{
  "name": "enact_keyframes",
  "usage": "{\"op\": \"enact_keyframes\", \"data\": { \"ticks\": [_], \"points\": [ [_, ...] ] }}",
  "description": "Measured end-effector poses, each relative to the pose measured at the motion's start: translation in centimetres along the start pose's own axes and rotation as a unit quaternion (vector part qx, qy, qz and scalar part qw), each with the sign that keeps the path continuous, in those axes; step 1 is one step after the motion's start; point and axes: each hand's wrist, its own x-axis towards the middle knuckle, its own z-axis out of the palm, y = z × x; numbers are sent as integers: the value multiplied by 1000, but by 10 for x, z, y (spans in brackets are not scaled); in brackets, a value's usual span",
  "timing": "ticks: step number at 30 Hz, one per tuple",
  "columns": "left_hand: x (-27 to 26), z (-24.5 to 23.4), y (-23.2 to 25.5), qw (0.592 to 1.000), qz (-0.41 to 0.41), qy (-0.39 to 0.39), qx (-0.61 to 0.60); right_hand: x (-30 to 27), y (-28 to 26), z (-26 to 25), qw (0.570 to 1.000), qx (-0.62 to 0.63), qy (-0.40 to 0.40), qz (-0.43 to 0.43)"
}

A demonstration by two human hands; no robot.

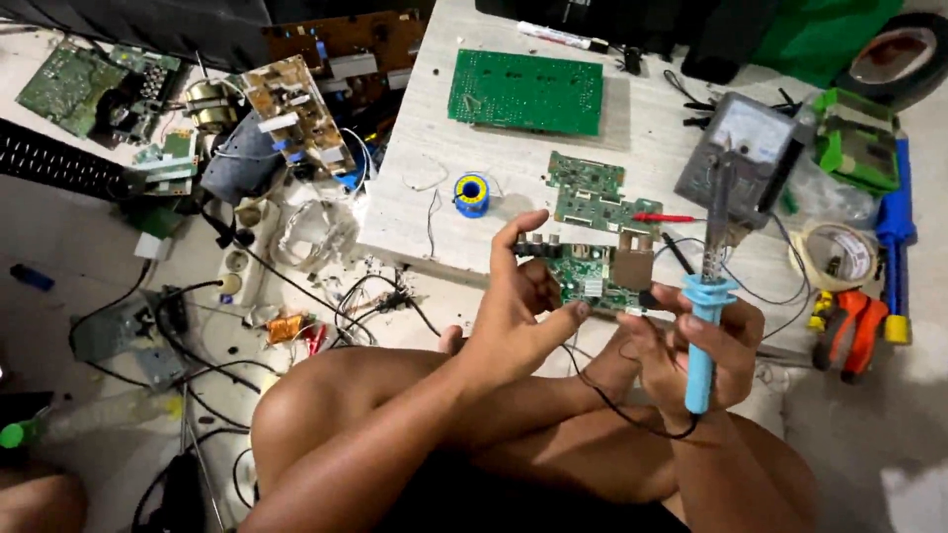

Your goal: A person is using a soldering iron to repair or assemble components on a circuit board while sitting on the floor.

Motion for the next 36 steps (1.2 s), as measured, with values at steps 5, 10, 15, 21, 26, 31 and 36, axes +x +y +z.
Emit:
{"op": "enact_keyframes", "data": {
  "ticks": [5, 10, 15, 21, 26, 31, 36],
  "points": [
    [-1, 2, 3, 999, 11, 7, 36, 8, -8, -1, 1000, -18, -20, -2],
    [-2, 2, 4, 999, 7, 14, 37, 12, -10, 3, 999, -30, -15, -11],
    [-1, 2, 1, 999, 0, 15, 29, 14, -10, 4, 999, -36, -16, -12],
    [-1, 1, -4, 1000, -4, 18, 20, 13, -10, 4, 999, -39, -18, -30],
    [-3, 0, -2, 1000, -4, 18, 20, 12, -9, 3, 999, -34, -20, -9],
    [0, 1, 1, 1000, 0, 10, 7, 16, -7, 8, 1000, -26, -15, 4],
    [1, -1, 4, 1000, -1, -1, -9, -7, 9, -2, 1000, -11, 6, 12]
  ]
}}
